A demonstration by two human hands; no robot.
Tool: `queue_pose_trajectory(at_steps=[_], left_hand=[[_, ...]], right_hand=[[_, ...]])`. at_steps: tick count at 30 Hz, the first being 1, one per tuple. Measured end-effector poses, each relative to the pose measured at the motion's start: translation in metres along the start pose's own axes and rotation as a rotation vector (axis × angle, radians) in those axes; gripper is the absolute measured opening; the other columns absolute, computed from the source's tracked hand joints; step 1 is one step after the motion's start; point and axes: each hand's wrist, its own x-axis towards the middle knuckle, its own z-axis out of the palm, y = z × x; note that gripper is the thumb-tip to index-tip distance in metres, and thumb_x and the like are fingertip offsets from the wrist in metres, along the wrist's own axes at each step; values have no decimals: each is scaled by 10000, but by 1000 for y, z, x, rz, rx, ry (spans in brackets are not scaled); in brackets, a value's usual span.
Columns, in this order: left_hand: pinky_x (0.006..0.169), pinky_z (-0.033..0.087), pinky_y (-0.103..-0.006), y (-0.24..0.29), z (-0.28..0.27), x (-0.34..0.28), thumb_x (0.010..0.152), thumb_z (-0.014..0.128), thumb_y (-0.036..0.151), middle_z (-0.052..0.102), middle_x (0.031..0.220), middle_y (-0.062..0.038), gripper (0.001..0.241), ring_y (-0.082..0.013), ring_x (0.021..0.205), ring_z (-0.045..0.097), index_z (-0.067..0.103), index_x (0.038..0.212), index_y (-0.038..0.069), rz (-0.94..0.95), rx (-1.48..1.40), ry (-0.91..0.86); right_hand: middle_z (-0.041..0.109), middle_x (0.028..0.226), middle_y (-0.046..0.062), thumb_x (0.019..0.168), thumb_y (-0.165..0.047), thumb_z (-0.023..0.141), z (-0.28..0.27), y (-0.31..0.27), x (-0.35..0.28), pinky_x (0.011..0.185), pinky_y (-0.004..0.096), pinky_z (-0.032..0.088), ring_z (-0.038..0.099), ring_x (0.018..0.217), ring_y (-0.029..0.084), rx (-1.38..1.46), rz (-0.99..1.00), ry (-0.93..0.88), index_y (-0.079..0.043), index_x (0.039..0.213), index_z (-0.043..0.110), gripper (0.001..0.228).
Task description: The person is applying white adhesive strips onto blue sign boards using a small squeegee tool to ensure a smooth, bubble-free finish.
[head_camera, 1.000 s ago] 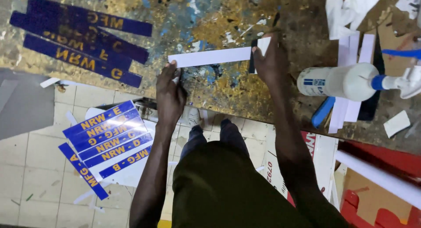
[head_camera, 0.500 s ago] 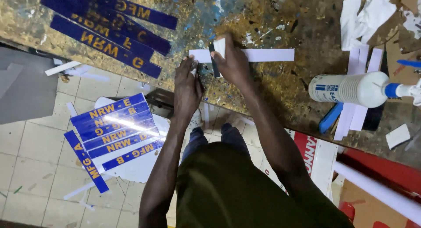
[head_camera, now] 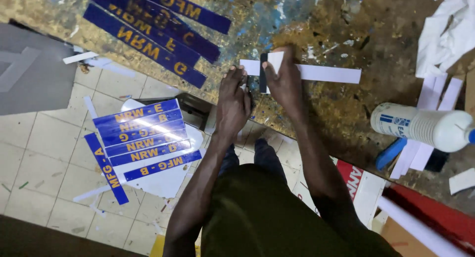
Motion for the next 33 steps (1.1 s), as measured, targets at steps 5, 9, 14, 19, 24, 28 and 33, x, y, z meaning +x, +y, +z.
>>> queue_pose_trajectory(at_steps=[5, 9, 14, 19, 24, 28, 33], left_hand=[[1395, 391, -553, -28, 20, -15, 1141, 548, 133, 621, 1627, -200, 360, -390, 1576, 546, 787, 1207, -128, 45, 21, 20], [1379, 386, -607, -15, 7, -11, 1177, 487, 106, 623, 1585, -209, 389, -423, 1542, 552, 766, 1268, -149, 1, -52, -19], [1376, 360, -662, -25, 8, -10, 1184, 486, 133, 553, 1638, -190, 391, -443, 1567, 497, 688, 1418, -107, 17, -90, -65], [1387, 314, -648, 3, 5, -6, 1176, 552, 88, 473, 1718, -243, 482, -480, 1629, 417, 610, 1633, -50, 12, -139, -71], [1249, 458, -624, 57, 51, -11, 1093, 568, 146, 669, 1545, -210, 362, -508, 1532, 541, 838, 1300, 22, 375, -6, -242], [1211, 489, -615, 67, 44, -34, 1124, 570, 151, 691, 1505, -226, 356, -495, 1466, 593, 813, 1338, 3, 445, -55, -435], [1279, 507, -640, 206, -58, 17, 1166, 617, 67, 638, 1654, -225, 436, -485, 1557, 590, 648, 1601, 77, 458, -506, -375]], right_hand=[[782, 1177, 325, 1132, -376, 666, 29, -16, 1, 1011, 718, 547, 732, 1208, 602, 20, -188, -16, -199, 1461, 474, 419], [757, 1276, 307, 1141, -496, 682, -8, 11, -20, 1065, 649, 533, 700, 1299, 572, 216, -192, 35, -179, 1473, 526, 485], [764, 1272, 231, 1128, -486, 727, -66, 81, -59, 1084, 609, 534, 721, 1267, 489, 133, -26, 147, -150, 1415, 638, 451], [733, 1297, 173, 1070, -235, 864, -88, 132, -92, 1008, 594, 587, 745, 1154, 467, -180, -313, 549, -115, 1444, 709, 422], [694, 1535, 163, 1216, -484, 514, -112, 69, -142, 1273, 619, 419, 575, 1531, 465, 154, -553, 500, -106, 1500, 753, 530], [786, 1434, 169, 1134, -546, 613, -43, 60, -126, 1383, 630, 300, 615, 1512, 443, 197, -726, 593, -132, 1338, 851, 520], [778, 1365, 327, 1271, -217, 345, -89, 162, -86, 1200, 683, 447, 663, 1394, 542, 697, -534, -32, 27, 1365, 768, 497]])
